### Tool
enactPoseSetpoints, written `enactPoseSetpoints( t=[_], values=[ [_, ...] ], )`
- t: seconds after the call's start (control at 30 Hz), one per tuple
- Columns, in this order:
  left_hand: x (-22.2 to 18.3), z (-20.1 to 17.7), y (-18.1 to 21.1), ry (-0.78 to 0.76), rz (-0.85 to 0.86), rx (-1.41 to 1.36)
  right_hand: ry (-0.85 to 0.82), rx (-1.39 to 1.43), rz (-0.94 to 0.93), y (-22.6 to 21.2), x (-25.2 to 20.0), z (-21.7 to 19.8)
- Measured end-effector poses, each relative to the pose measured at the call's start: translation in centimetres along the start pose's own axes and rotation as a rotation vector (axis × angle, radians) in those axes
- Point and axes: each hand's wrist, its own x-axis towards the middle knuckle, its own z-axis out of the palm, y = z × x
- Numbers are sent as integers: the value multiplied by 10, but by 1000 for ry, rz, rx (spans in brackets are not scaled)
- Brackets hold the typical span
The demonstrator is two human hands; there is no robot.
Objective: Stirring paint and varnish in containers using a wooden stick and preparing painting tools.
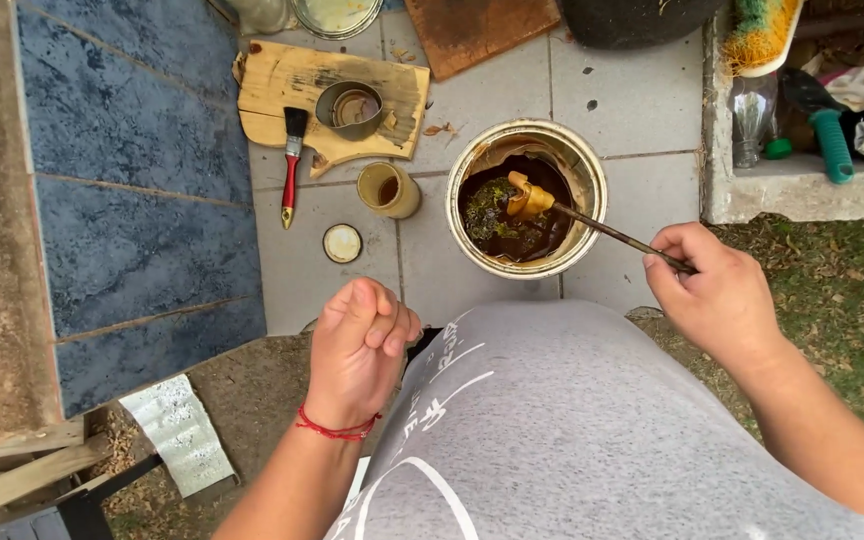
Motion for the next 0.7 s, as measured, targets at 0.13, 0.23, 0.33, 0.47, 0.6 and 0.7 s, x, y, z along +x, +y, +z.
enactPoseSetpoints(
  t=[0.13, 0.23, 0.33, 0.47, 0.6, 0.7],
  values=[
    [0, 1, -2, 29, -36, 19, -32, 2, 37, -8, -1, -4],
    [3, 1, -7, 50, -67, 29, -3, -1, 16, 0, 0, 0],
    [5, -3, -12, 76, -79, 62, 14, -7, -7, 0, 0, 0],
    [7, 2, -12, 107, -9, 438, 6, -25, -7, 2, 0, 1],
    [16, 2, -2, 38, 57, 1007, 34, -8, -51, 4, 0, 3],
    [37, 21, 5, -55, 462, 1509, -1, -43, -75, 0, -1, 1]
  ],
)
